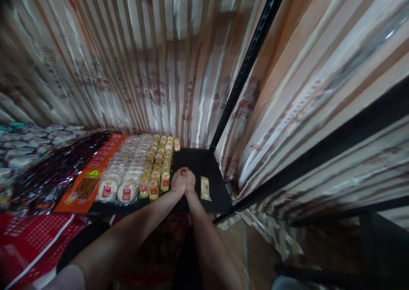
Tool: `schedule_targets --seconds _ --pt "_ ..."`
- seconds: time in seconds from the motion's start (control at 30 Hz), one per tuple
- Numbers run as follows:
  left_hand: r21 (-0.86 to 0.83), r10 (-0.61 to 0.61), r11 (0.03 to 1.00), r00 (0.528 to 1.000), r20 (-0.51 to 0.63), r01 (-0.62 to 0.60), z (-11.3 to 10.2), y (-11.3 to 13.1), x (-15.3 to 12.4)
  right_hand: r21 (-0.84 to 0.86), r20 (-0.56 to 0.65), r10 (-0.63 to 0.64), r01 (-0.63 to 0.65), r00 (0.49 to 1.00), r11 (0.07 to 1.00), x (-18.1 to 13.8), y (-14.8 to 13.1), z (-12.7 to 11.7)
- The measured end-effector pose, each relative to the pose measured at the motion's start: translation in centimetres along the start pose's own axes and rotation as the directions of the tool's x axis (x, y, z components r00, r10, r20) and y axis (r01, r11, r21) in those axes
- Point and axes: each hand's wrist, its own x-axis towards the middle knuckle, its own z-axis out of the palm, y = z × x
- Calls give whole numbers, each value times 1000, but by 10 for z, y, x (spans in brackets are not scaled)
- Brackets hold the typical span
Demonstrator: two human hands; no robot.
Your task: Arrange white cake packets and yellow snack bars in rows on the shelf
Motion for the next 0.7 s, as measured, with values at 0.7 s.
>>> schedule_targets --seconds 0.7 --pt "65 277 960 957 -87 -272 -27 -102 -157 -28 -45 -204 203 978 979 -158 8 2"
